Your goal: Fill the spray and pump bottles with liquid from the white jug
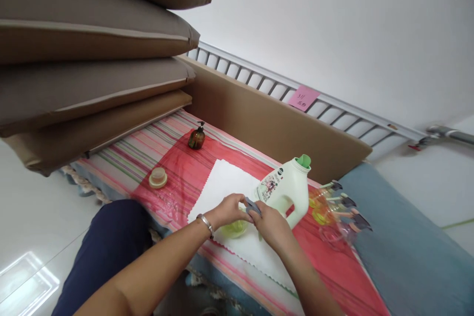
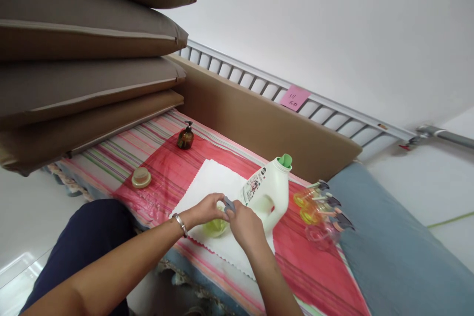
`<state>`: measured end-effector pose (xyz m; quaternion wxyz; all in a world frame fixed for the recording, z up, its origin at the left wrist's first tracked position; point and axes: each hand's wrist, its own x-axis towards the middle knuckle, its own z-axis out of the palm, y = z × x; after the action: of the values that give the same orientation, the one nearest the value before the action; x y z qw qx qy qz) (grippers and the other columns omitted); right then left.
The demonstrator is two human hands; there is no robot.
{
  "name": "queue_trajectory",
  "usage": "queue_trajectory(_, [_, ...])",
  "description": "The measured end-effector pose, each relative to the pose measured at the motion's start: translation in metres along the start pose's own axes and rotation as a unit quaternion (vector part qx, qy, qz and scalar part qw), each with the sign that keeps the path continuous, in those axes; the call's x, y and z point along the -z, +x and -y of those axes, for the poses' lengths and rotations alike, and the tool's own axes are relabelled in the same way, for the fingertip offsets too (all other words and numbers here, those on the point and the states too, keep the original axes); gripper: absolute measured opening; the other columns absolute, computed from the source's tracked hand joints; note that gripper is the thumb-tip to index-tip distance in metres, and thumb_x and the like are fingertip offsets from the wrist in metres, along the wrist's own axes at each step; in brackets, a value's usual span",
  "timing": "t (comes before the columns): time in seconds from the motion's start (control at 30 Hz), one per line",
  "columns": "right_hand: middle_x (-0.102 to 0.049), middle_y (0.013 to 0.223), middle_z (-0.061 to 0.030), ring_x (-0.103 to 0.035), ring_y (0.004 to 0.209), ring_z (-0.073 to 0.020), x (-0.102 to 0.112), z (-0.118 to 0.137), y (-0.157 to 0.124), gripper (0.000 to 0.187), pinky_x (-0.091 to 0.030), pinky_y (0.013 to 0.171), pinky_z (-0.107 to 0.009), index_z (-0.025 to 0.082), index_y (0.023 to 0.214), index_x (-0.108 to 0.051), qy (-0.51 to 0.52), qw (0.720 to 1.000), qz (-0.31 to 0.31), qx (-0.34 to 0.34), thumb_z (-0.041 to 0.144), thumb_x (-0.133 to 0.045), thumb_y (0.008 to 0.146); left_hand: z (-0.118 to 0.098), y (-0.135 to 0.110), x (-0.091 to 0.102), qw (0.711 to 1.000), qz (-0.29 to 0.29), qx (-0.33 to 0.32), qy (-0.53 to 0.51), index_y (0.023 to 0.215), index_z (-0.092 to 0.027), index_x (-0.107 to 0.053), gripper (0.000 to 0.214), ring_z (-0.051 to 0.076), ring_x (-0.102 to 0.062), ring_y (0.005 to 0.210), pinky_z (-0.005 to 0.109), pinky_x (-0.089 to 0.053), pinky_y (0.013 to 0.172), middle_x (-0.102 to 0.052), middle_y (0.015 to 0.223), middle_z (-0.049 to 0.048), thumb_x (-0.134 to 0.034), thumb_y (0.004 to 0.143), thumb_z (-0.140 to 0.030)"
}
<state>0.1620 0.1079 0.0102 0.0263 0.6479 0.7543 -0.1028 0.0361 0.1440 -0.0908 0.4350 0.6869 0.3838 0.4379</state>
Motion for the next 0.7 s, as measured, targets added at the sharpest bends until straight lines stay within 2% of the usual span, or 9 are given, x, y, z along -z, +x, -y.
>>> queue_trajectory(0.17, [-0.068,0.078,-0.0078,-0.061,0.072,-0.0205,-0.002,-0.001,0.002,0.020,-0.028,0.056,-0.026,0.020,0.088,-0.055,0.003,1.000,0.003,-0.007,0.030,-0.038,0.083,-0.006,0.003,0.014,0.994,0.096,-0.038,-0.020,0.084,-0.020,-0.069,0.021,0.016,-0.063,0.086,0.024,-0.046,0.081,-0.070,0.086,-0.0017,-0.075,0.064,-0.019])
queue_trajectory(0.23, [-0.068,0.081,-0.0092,-0.061,0.075,-0.0219,-0.003,-0.001,0.002,0.021,-0.028,0.057,-0.027,0.020,0.089,-0.055,-0.001,1.000,0.000,-0.006,0.030,-0.038,0.083,-0.008,0.000,0.013,0.995,0.092,-0.036,-0.013,0.089,-0.020,-0.069,0.027,0.018,-0.062,0.088,0.026,-0.045,0.083,-0.070,0.090,-0.0006,-0.076,0.062,-0.022])
queue_trajectory(0.33, [-0.069,0.086,-0.0114,-0.061,0.079,-0.0240,-0.004,-0.001,0.002,0.021,-0.028,0.058,-0.028,0.019,0.090,-0.055,-0.008,1.000,-0.003,-0.003,0.030,-0.038,0.083,-0.005,-0.006,0.005,0.999,0.041,-0.011,0.009,0.096,-0.018,-0.067,0.043,0.023,-0.058,0.096,0.032,-0.041,0.090,-0.068,0.099,0.0046,-0.080,0.057,-0.030])
queue_trajectory(0.4, [-0.069,0.087,-0.0115,-0.061,0.080,-0.0239,-0.004,-0.001,0.001,0.021,-0.028,0.058,-0.028,0.019,0.090,-0.055,-0.011,1.000,-0.002,-0.001,0.029,-0.038,0.083,-0.002,-0.005,0.001,1.000,0.026,0.006,0.015,0.097,-0.018,-0.066,0.044,0.024,-0.057,0.098,0.034,-0.040,0.091,-0.068,0.102,0.0060,-0.079,0.057,-0.032])
queue_trajectory(0.47, [-0.069,0.084,-0.0099,-0.061,0.078,-0.0225,-0.003,-0.001,0.001,0.021,-0.028,0.057,-0.027,0.020,0.089,-0.055,-0.013,1.000,0.002,0.002,0.030,-0.038,0.084,0.000,0.000,0.004,0.998,0.053,0.015,0.010,0.093,-0.019,-0.068,0.039,0.021,-0.060,0.093,0.030,-0.043,0.086,-0.069,0.096,0.0030,-0.079,0.058,-0.031])
queue_trajectory(0.6, [-0.068,0.078,-0.0073,-0.062,0.074,-0.0210,-0.003,-0.001,0.000,0.021,-0.029,0.057,-0.026,0.021,0.092,-0.056,-0.012,1.000,0.004,0.002,0.030,-0.039,0.084,-0.003,0.012,0.019,0.990,0.138,0.023,0.004,0.080,-0.020,-0.071,0.034,0.018,-0.063,0.077,0.027,-0.047,0.075,-0.071,0.076,-0.0031,-0.083,0.050,-0.027])
queue_trajectory(0.7, [-0.069,0.083,-0.0099,-0.062,0.078,-0.0231,-0.004,-0.001,0.001,0.022,-0.029,0.058,-0.027,0.020,0.093,-0.056,-0.012,1.000,-0.002,-0.001,0.030,-0.038,0.084,-0.007,0.010,0.018,0.992,0.121,0.022,0.008,0.089,-0.020,-0.068,0.043,0.019,-0.063,0.083,0.028,-0.047,0.078,-0.070,0.085,-0.0009,-0.083,0.049,-0.025])
